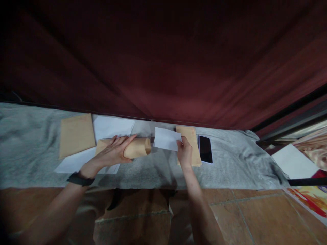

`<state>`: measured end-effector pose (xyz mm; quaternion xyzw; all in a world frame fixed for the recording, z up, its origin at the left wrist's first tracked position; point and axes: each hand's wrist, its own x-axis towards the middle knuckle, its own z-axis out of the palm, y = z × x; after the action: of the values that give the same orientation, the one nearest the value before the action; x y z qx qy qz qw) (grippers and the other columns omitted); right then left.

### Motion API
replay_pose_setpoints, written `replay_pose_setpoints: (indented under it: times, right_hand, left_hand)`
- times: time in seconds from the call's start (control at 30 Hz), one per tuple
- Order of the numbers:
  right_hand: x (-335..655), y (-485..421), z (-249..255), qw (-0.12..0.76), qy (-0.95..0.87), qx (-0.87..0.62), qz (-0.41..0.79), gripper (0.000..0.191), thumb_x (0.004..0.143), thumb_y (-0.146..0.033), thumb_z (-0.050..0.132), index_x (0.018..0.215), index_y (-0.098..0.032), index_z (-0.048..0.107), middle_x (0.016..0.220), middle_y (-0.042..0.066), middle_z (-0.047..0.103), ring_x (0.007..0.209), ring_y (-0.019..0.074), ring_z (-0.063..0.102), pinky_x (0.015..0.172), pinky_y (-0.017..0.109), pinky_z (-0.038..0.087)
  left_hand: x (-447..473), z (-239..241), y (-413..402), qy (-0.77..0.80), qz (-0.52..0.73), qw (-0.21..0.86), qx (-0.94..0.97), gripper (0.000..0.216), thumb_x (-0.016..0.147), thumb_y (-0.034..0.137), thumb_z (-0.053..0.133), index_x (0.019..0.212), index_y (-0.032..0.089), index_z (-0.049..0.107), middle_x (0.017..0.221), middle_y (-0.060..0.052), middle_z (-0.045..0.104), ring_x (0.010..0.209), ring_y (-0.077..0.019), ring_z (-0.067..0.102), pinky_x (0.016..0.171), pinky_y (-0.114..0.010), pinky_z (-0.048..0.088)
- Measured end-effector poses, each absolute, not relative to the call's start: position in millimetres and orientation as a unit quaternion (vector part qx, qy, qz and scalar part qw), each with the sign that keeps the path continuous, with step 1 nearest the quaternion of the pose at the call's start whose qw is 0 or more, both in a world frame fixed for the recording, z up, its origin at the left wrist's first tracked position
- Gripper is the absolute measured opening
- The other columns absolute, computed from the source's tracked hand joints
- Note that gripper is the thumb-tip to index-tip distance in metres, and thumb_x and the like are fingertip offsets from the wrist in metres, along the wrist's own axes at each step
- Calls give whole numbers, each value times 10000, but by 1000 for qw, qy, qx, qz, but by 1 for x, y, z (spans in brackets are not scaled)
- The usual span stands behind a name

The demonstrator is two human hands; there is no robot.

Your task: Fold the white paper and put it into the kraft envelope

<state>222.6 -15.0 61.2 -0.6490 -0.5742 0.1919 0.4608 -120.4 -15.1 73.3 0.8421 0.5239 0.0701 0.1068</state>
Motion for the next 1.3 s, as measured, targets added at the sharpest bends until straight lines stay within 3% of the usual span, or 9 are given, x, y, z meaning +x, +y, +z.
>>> replay_pose_setpoints:
  times: [0.17,0.33,0.5,0.7,0.93,1.3]
  right_hand:
    - [218,-12,53,513,-546,-589,303,298,811,-511,584,778,-215,593,733,14,641,720,182,558,680,280,450]
    - [215,-12,48,481,-568,-597,299,368,772,-562,608,641,-231,516,613,-20,536,643,152,473,619,264,387]
    - [221,-11,46,435,-594,-604,305,323,742,-502,593,580,-242,489,599,0,555,645,174,511,616,272,397]
    - [227,-8,36,388,-590,-612,355,205,775,-382,591,661,-213,615,598,-19,595,632,162,545,594,248,408]
    - [213,-6,31,370,-587,-610,381,162,768,-315,609,642,-214,593,583,-31,570,622,153,536,557,232,377]
    - [193,-14,28,336,-608,-606,388,221,838,-367,588,691,-208,630,576,-38,555,607,137,535,542,222,362]
  left_hand:
    - [-122,69,-11,532,73,122,835,1153,741,431,793,1661,280,114,1470,-152,520,1424,-377,446,1240,-629,188]
    - [-125,62,-7,524,81,120,839,1198,729,474,795,1665,276,75,1490,-161,508,1414,-383,457,1234,-649,197]
    - [-126,57,-6,524,83,111,841,1205,724,485,797,1668,271,79,1470,-165,517,1405,-382,463,1247,-661,163]
    - [-125,57,-8,512,89,87,850,1175,740,457,790,1667,276,91,1454,-157,527,1412,-377,450,1253,-661,132]
    - [-114,60,-11,484,105,66,866,1125,741,455,795,1654,245,173,1436,-159,536,1415,-383,444,1247,-648,164]
    - [-102,62,-11,471,104,81,872,1171,741,488,781,1659,240,98,1444,-166,506,1438,-375,412,1252,-656,134]
